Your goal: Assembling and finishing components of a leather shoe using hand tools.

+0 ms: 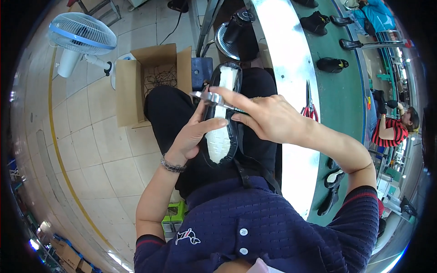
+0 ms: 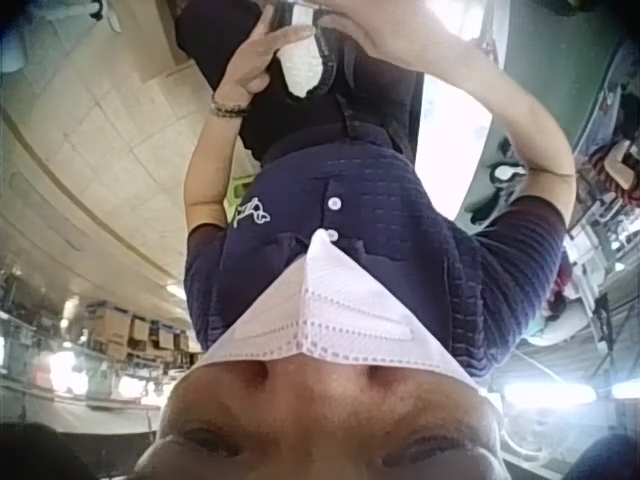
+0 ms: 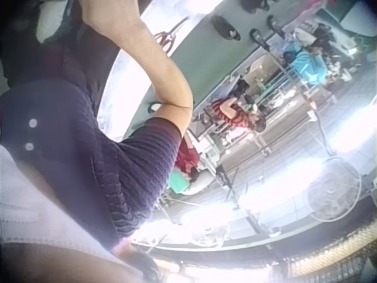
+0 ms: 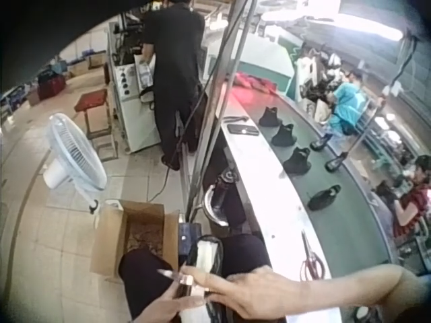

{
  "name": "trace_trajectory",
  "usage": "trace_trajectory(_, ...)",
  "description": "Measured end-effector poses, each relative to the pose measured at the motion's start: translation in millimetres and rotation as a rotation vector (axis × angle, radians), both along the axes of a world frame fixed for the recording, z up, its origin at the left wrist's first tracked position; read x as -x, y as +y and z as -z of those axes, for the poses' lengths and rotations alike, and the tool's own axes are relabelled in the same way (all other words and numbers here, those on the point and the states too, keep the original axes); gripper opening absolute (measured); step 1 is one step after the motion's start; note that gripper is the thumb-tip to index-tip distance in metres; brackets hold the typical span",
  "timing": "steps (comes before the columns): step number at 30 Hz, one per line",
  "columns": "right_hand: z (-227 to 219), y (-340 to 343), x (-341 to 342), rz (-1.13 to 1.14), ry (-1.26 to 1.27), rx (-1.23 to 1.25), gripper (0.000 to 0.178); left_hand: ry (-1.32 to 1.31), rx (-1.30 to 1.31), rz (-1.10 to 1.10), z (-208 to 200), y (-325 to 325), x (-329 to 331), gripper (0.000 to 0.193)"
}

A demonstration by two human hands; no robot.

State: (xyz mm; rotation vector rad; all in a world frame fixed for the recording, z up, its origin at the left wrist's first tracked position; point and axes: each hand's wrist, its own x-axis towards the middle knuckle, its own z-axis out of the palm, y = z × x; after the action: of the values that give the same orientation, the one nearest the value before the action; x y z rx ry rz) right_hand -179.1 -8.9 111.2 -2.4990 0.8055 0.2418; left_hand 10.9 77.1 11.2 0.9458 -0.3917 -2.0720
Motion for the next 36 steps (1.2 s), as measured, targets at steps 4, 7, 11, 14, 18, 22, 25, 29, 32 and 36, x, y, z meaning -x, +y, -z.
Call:
trace_trajectory(4, -14, -5, -4, -0.067, 0.119, 0.036, 0.068, -0.007, -0.018, -0.030, -3, -1, 1, 0.098)
trace_trajectory(7, -13, 9, -8, -0.080, -0.030, 0.054, 0.068, 0.042, -0.020, 0.001, -1, 1, -3, 0.102)
trace_trajectory(11, -4, 9, -5, -0.018, 0.101, -0.052, 0.068, 0.012, 0.135, 0.031, 1, 10, -2, 0.104)
trace_trajectory(14, -30, 8, 1, -0.091, 0.231, 0.023, 0.064, 0.267, 0.078, -0.128, 18, 25, 0, 0.088)
trace_trajectory(18, -36, 23, 13, -0.249, 0.267, 0.157, 0.065, 0.605, -0.010, -0.182, 36, 46, 2, 0.066)
trace_trajectory(22, -29, 36, 4, -0.419, 0.225, 0.525, 0.058, 0.472, -0.063, -0.254, 37, 51, 15, 0.065)
trace_trajectory(25, -24, 33, 5, -0.479, 0.165, 0.566, 0.056, 0.446, 0.048, -0.244, 21, 46, 18, 0.071)
trace_trajectory(29, -15, 13, 14, -0.404, 0.097, 0.415, 0.062, 0.295, 0.125, -0.257, 2, 35, 23, 0.073)
trace_trajectory(32, -13, 3, 15, -0.448, 0.093, 0.349, 0.090, 0.257, 0.115, -0.294, -2, 34, 27, 0.070)
trace_trajectory(36, -35, -4, -2, -0.434, 0.209, 0.251, 0.087, 0.103, 0.133, -0.308, -7, 36, 29, 0.069)
